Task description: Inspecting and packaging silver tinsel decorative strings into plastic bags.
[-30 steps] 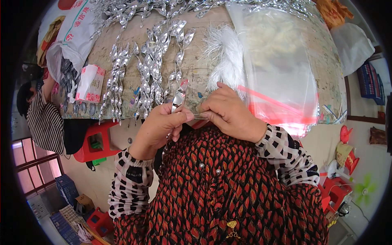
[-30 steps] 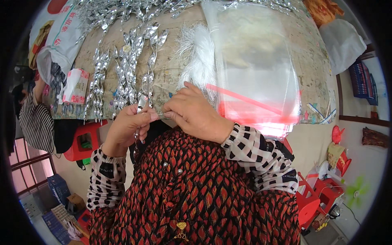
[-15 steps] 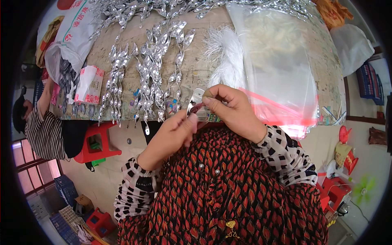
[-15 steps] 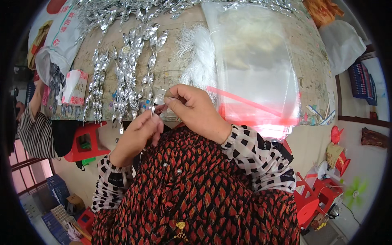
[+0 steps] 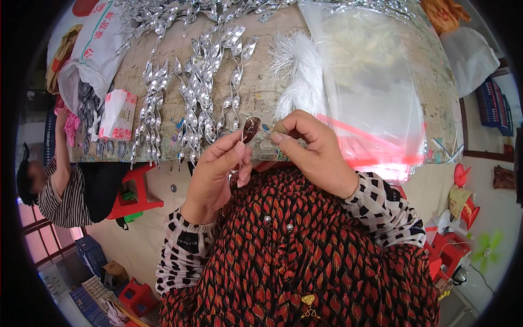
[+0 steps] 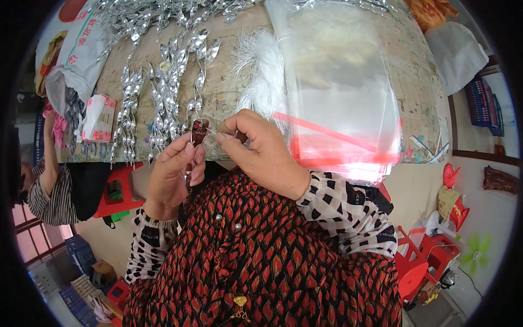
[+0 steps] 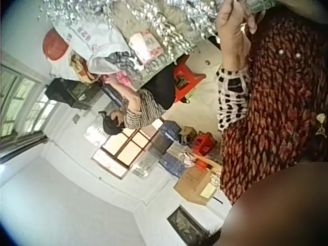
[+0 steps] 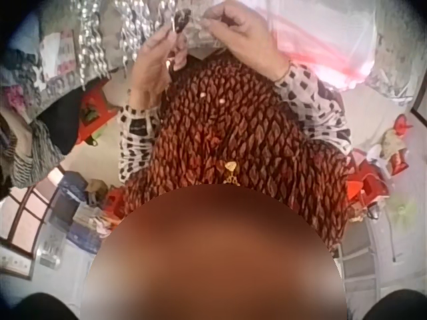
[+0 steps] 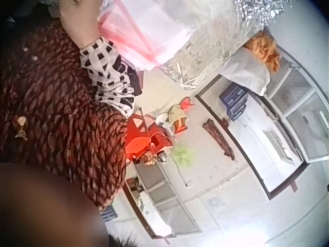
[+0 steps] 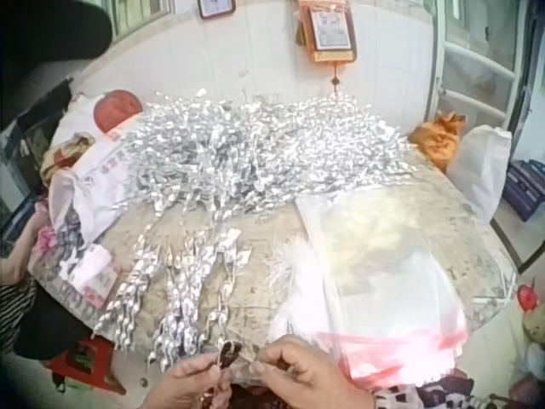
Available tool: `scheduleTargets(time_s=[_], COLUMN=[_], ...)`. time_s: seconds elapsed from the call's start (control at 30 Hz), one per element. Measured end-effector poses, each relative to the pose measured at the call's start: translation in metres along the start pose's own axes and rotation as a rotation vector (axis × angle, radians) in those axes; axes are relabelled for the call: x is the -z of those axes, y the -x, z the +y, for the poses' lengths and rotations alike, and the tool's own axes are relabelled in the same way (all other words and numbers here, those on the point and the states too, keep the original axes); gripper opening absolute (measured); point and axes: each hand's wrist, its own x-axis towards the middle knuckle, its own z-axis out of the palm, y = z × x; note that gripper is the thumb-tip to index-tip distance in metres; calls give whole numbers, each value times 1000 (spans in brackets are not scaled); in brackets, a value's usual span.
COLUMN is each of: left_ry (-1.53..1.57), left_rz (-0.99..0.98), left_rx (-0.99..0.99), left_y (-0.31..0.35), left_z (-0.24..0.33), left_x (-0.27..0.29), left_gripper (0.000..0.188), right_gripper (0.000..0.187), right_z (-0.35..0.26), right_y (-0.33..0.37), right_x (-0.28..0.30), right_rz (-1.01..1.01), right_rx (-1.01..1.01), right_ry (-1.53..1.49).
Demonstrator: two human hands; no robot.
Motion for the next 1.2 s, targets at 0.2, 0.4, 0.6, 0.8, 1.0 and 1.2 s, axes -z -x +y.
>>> scheduleTargets(time_s=[0.2, 0.4, 0.6, 0.8, 1.0, 1.2], left_ry=[-21, -90, -112, -214, -253, -265], left_rz=[14, 22, 7, 55, 52, 39], left_rx=[-4, -14, -25, -124, -174, -132], left_y=[1, 1, 2, 3, 3, 7], left_z=[2, -1, -3, -10, -13, -10], left_x=[-6, -4, -7, -13, -11, -18], left_gripper=[38, 30, 33, 35, 37, 37], right_gripper=[9, 9, 10, 13, 24, 30], right_z=[0, 1, 3, 1, -3, 1], right_y=[-2, -1, -2, -1, 1, -2], right_x=[0, -1, -5, -8, -9, -9], right_rz=[-6, -5, 16, -8, -2, 9], right_rx=[17, -3, -2, -103, -187, -133], right_ry=[34, 20, 37, -34, -145, -159])
